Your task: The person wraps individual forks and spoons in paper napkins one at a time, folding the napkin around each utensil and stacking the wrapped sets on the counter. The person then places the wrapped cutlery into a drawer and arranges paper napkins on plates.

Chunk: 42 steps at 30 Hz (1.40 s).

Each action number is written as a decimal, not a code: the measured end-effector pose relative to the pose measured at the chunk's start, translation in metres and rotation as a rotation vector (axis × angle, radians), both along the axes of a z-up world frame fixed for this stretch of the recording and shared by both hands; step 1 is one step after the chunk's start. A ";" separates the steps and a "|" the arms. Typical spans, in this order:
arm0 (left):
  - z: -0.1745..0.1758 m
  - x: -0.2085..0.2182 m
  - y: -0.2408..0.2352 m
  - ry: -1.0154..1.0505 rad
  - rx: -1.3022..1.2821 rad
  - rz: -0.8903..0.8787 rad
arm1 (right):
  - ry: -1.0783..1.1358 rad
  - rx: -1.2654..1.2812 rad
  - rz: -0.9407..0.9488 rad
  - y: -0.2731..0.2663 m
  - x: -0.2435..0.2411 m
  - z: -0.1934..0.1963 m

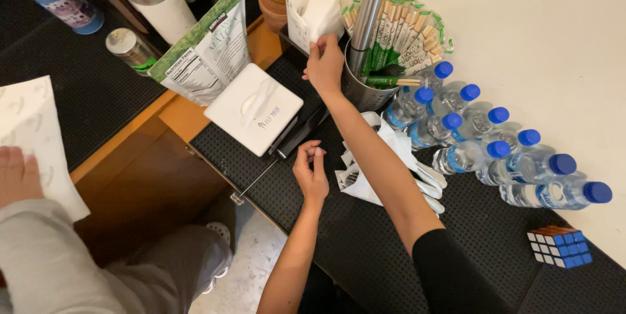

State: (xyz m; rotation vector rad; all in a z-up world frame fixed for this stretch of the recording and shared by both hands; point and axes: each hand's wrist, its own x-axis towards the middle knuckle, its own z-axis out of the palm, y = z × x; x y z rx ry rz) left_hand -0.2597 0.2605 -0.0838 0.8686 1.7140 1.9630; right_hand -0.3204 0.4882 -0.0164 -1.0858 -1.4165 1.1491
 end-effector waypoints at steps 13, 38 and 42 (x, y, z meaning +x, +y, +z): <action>-0.007 0.003 -0.012 -0.284 0.233 -0.008 | -0.134 0.406 0.264 -0.169 0.163 0.072; 0.066 0.201 -0.167 -0.960 0.047 -0.673 | 0.545 -0.121 0.068 -0.378 0.445 0.024; 0.074 0.226 -0.201 -1.159 -0.013 -0.780 | 0.819 -0.228 0.062 -0.417 0.491 0.031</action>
